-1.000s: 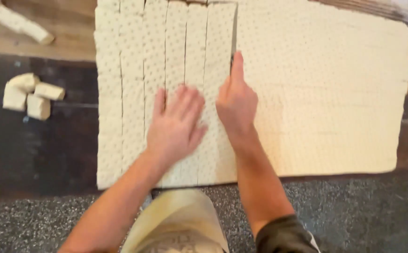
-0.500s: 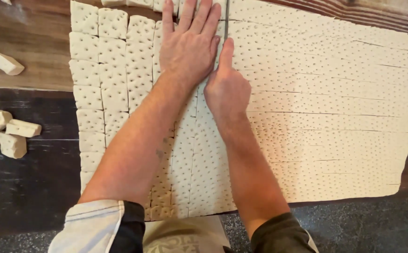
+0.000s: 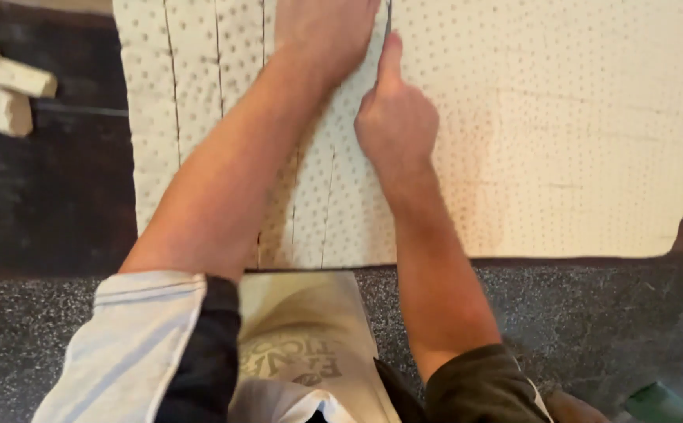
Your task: Preparing a knife at a sink and then cutting a large sheet of dough into small squares on a wooden workbench.
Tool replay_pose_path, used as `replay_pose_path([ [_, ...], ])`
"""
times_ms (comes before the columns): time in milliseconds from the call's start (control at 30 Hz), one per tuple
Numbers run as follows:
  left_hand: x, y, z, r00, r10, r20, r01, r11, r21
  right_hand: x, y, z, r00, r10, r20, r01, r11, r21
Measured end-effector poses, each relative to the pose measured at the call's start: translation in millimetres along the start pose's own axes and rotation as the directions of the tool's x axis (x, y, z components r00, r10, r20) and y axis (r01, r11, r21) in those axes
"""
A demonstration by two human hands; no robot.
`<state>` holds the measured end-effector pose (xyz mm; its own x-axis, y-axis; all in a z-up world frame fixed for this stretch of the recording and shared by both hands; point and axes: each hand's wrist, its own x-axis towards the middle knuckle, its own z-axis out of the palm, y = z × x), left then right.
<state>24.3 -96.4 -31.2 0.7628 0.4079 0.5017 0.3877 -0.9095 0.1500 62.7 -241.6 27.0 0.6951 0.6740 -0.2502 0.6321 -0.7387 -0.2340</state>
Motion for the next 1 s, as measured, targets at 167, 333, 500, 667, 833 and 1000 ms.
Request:
replay_pose_path([
  [167, -105, 55, -116, 0.995, 0.062, 0.082, -0.062, 0.998, -0.011, -100, 3, 14, 0.986, -0.134, -0.096, 0.135, 0.991, 0.006],
  [333, -213, 106, -156, 0.941, -0.019, 0.338, 0.053, 0.994, -0.091, -203, 6, 37, 0.998, -0.056, -0.033, 0.053, 0.995, -0.085],
  [500, -203, 114, -173, 0.823, -0.054, 0.565, 0.102, 0.993, -0.054, -316, 9, 56, 0.992, -0.118, -0.051, 0.109, 0.983, -0.147],
  [667, -189, 113, -191, 0.721, -0.078, 0.688, 0.117, 0.993, -0.01, -413, 39, 43, 0.978, -0.189, -0.089, 0.195, 0.979, 0.067],
  [833, -208, 108, -167, 0.94, 0.251, 0.233, -0.194, 0.951, -0.24, -316, 52, -7, 0.946, 0.029, -0.324, 0.065, 0.959, 0.275],
  [1000, -167, 93, -150, 0.909, 0.225, 0.35, -0.113, 0.943, -0.313, -121, 41, -23, 0.899, -0.032, -0.437, 0.159, 0.953, 0.259],
])
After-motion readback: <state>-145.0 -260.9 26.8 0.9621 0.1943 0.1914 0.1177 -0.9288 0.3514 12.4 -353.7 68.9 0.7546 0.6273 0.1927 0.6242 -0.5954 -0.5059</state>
